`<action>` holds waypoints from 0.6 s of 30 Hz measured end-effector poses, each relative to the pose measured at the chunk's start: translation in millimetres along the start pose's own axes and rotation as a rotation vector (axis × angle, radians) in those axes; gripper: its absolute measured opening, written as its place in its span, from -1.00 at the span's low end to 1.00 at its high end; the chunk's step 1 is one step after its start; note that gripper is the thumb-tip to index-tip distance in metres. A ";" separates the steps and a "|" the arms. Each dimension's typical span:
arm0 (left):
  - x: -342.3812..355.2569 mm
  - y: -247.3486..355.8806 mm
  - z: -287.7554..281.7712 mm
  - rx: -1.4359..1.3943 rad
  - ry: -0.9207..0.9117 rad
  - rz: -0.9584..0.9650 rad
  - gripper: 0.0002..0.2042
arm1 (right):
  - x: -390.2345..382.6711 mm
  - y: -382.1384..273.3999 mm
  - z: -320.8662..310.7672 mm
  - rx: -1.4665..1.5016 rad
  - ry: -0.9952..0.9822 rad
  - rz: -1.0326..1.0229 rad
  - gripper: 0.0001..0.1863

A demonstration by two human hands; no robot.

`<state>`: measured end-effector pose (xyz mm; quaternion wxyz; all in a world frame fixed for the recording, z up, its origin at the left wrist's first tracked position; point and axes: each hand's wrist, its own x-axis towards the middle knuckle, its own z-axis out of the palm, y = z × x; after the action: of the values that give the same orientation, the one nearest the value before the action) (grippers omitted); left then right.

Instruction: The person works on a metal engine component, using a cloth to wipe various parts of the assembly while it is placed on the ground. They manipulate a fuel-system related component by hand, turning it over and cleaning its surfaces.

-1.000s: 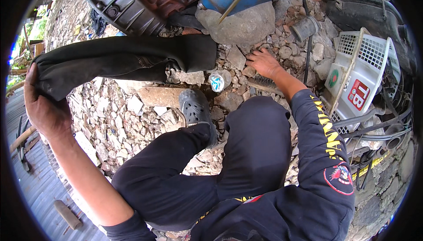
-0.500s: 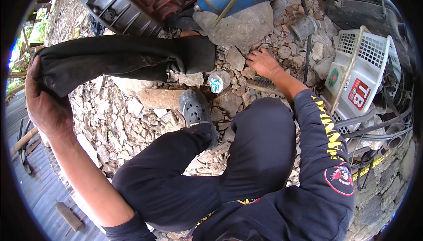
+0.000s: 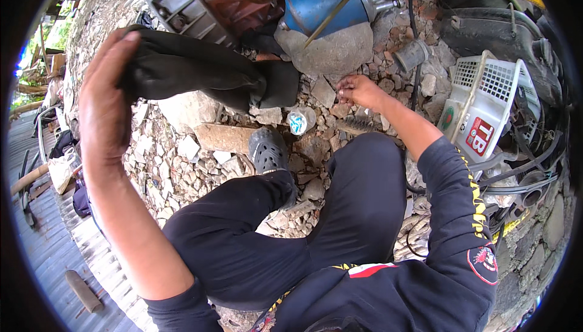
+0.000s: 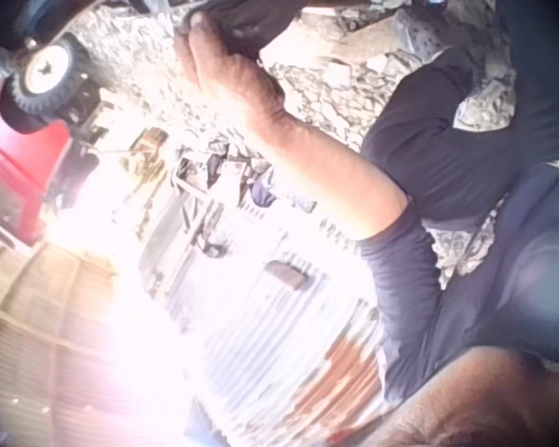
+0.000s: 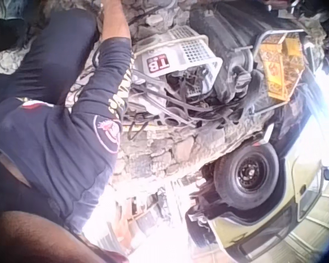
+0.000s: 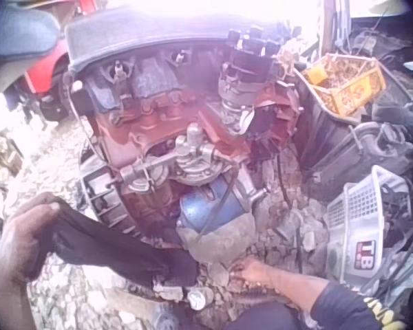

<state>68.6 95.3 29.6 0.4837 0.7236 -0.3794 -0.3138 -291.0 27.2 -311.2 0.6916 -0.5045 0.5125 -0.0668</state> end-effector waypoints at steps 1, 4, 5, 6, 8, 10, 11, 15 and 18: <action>-3.1 5.3 1.8 0.123 -0.007 0.049 -0.40 | -8.0 -13.6 1.5 0.011 -0.017 -0.002 -0.83; -10.3 9.8 21.7 0.155 -0.209 0.015 -0.55 | -27.1 -33.6 0.8 -0.036 -0.108 -0.056 -0.86; -9.5 6.0 25.9 0.205 -0.296 0.074 -0.61 | -36.2 -48.9 5.9 -0.015 -0.115 -0.044 -0.86; -5.6 -0.1 31.2 0.218 -0.363 0.085 -0.65 | -48.8 -62.1 11.7 0.005 -0.123 -0.032 -0.86; -0.8 -7.7 44.4 0.242 -0.461 0.113 -0.68 | -76.3 -88.3 23.2 -0.003 -0.114 -0.078 -0.85; -4.5 -4.6 62.5 0.265 -0.478 0.136 -0.67 | -97.7 -115.9 28.5 0.072 -0.039 -0.152 -0.82; -7.7 -4.1 72.1 0.276 -0.468 0.136 -0.66 | -110.8 -129.5 31.7 0.112 0.000 -0.178 -0.81; -2.1 -0.9 84.8 0.256 -0.602 0.075 -0.56 | -143.8 -167.6 35.7 0.330 0.058 -0.312 -0.70; -1.5 1.7 89.2 0.247 -0.566 0.069 -0.55 | -151.9 -181.7 34.2 0.447 0.099 -0.348 -0.71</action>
<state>-5.9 55.0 1.4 0.2778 0.6477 -0.5583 -0.4378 -258.0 53.7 -75.7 0.7379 -0.4159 0.4240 -0.3205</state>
